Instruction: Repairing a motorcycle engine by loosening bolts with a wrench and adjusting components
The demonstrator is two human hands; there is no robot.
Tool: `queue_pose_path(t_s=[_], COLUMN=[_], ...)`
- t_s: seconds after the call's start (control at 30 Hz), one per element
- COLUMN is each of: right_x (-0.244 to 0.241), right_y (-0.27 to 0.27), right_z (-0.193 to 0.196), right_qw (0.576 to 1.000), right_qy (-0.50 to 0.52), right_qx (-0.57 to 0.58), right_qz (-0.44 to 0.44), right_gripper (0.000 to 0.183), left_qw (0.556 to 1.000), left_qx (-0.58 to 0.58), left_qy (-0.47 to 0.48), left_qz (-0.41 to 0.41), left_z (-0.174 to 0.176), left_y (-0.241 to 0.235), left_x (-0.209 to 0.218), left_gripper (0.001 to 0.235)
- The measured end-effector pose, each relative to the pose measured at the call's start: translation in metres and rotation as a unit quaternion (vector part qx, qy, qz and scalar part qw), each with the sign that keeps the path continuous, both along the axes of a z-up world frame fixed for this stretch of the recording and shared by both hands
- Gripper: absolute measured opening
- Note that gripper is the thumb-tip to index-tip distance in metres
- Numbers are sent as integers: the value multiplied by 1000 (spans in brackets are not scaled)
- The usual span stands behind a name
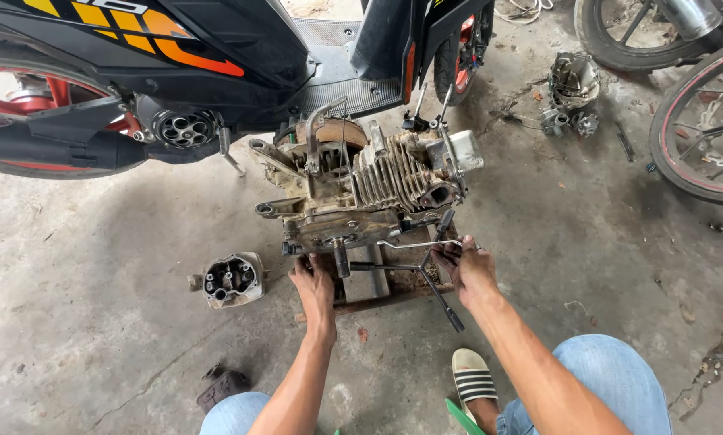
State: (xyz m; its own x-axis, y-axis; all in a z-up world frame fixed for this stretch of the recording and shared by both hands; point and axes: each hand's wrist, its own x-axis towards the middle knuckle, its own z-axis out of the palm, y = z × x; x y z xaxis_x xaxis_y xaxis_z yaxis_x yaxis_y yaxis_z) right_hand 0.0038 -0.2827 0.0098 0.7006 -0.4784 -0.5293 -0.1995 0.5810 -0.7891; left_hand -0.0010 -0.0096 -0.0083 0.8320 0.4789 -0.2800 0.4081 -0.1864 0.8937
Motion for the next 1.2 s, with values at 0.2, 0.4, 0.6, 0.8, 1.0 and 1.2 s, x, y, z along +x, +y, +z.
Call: queue_pose_path(t_s=[0.2, 0.4, 0.6, 0.8, 1.0, 1.2], right_x=[-16, -58, -65, -49, -37, -19], right_y=[16, 79, 88, 73, 54, 31], right_z=[34, 115, 61, 113, 94, 44], right_qw=[999, 850, 731, 840, 968, 996], right_qy=[-3, -92, -247, -96, -32, -13], right_qx=[43, -463, -546, -485, -242, -67], right_qz=[6, 236, 325, 223, 59, -53], right_gripper=[28, 31, 26, 24, 31, 32], left_qw=[995, 997, 994, 996, 997, 993], left_qx=[99, 56, 74, 71, 43, 65], left_qy=[-17, -40, -60, -36, -20, -24], left_qz=[7, 33, 45, 44, 57, 95], left_z=[-42, -13, -22, -3, -29, -37], left_y=[-5, -14, -15, -19, -14, -18], left_x=[13, 8, 7, 5, 7, 12], left_gripper=[42, 44, 36, 40, 39, 34])
